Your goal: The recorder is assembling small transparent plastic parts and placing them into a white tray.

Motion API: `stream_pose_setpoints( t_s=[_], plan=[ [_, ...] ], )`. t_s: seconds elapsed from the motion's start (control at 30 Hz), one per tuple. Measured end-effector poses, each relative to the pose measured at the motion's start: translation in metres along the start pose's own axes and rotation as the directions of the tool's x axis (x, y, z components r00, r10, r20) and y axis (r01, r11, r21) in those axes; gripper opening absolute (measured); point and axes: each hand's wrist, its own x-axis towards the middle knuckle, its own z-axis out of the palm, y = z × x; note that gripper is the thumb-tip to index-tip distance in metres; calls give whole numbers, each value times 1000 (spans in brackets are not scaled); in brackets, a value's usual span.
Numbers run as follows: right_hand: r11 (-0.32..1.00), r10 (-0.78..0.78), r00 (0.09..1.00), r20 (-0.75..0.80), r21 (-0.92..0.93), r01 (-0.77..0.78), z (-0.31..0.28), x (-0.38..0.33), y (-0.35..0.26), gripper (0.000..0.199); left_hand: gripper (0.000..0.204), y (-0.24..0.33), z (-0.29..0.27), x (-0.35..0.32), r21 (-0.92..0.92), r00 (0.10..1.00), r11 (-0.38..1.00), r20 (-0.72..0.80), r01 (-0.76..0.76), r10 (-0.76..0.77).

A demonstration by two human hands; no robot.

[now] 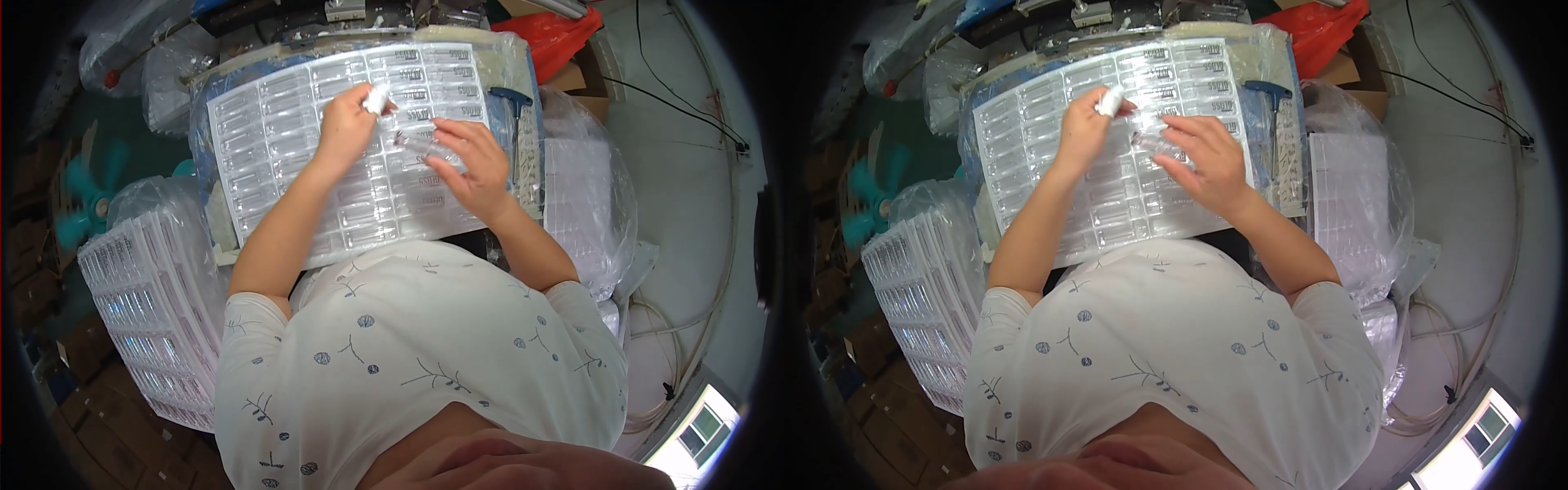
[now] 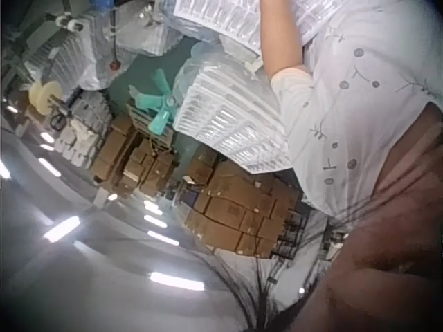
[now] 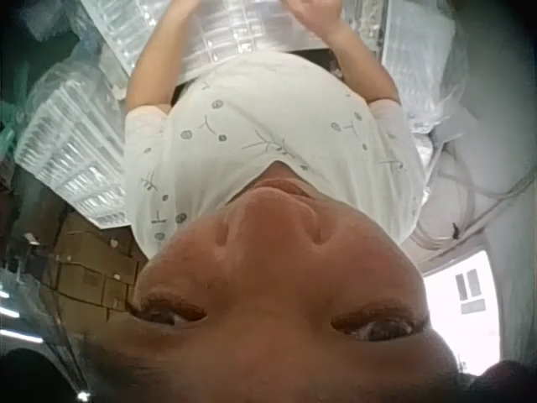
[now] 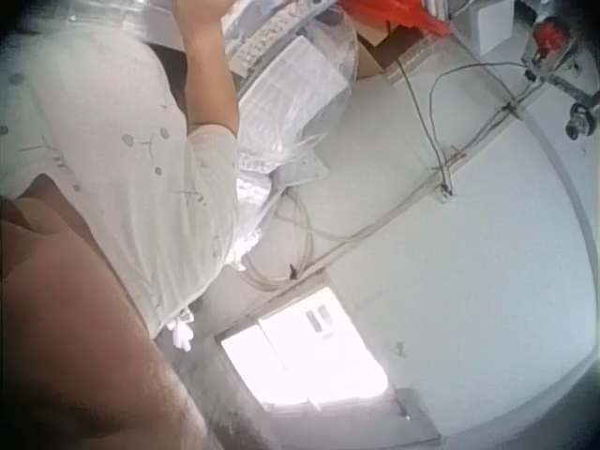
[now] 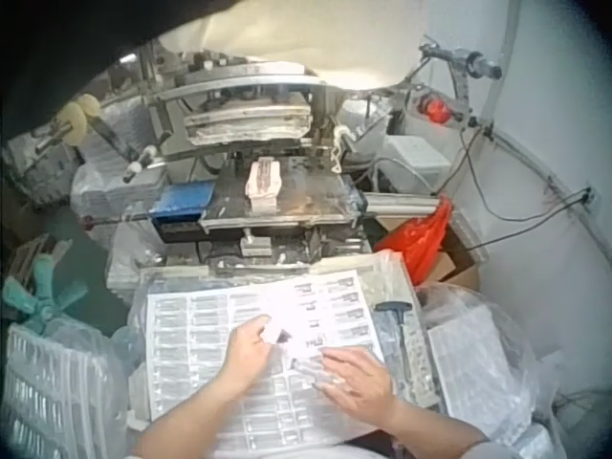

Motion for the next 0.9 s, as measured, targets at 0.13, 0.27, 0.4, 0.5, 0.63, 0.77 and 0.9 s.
stream_pose_setpoints(
  t_s=[0.13, 0.27, 0.4, 0.5, 0.63, 0.77, 0.9],
  plan=[
    [985, 145, 967, -209, -58, -161, -10, 29, 33, 29, 21, 64, -24, 82, 564, 807, 783, -317, -262, 498],
    [973, 224, 931, -290, 7, -232, -9, 78, 53, 26, 32, 105, -29, 158, 752, 663, 643, -408, -147, 628],
    [970, 212, 879, -427, 202, -136, 6, 131, 74, 21, 31, 112, -32, 144, 761, 783, 638, -327, -113, 529],
    [997, -19, 866, -499, 56, 53, 16, 180, 42, 26, 27, 90, -35, 85, 666, 690, 703, -387, -250, 612],
    [876, -453, 803, -387, -360, 320, 52, 218, 76, 25, 47, 31, -46, 5, 495, 867, 858, -362, -133, 344],
    [840, -319, 920, -227, -517, 164, 64, 224, 87, 24, 50, 4, -54, -47, 418, 933, 908, -311, -38, 182],
    [843, -179, 977, -112, -529, 94, 58, 217, 87, 41, 41, -1, -45, -70, 432, 973, 894, -133, -114, 189]
  ],
)
